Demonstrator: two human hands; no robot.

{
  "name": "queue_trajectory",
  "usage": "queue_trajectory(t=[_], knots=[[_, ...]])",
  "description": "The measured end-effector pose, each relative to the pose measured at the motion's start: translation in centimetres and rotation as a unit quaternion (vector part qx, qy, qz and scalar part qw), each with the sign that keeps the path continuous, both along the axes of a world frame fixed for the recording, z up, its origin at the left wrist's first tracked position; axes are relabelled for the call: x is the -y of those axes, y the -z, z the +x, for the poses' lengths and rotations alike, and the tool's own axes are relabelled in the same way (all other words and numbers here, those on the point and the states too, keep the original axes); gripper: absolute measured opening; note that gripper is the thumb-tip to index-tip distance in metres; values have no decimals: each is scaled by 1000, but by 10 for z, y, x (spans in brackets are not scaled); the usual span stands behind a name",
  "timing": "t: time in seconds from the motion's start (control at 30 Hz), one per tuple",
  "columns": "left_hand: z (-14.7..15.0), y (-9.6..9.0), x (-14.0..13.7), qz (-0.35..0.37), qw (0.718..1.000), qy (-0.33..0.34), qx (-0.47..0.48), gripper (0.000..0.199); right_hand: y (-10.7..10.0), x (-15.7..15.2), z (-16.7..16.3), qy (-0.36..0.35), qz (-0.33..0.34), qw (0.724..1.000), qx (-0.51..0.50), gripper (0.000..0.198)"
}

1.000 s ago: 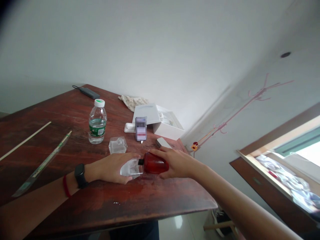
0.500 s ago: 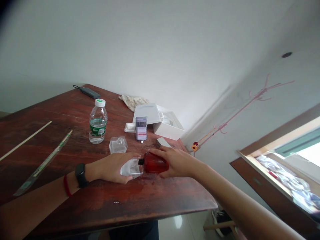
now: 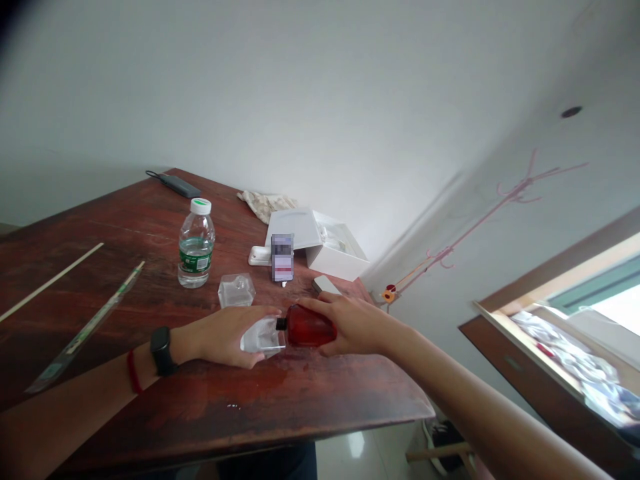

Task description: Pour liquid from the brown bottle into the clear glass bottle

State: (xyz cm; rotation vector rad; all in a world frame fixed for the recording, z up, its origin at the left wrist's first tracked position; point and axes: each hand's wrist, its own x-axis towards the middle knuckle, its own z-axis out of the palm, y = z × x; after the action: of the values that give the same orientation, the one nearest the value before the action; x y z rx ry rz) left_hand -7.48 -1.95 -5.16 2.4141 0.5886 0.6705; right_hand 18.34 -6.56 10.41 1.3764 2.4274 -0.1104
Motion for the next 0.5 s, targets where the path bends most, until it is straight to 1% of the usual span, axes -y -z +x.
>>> queue_trajectory(t=[0.27, 0.5], knots=[[-1, -1, 0, 7, 1000, 0, 1, 70, -4, 1, -5, 6, -4, 1000, 7, 93], [-1, -1, 0, 16, 1000, 0, 5, 72, -5, 1, -7, 15, 1, 1000, 12, 91]])
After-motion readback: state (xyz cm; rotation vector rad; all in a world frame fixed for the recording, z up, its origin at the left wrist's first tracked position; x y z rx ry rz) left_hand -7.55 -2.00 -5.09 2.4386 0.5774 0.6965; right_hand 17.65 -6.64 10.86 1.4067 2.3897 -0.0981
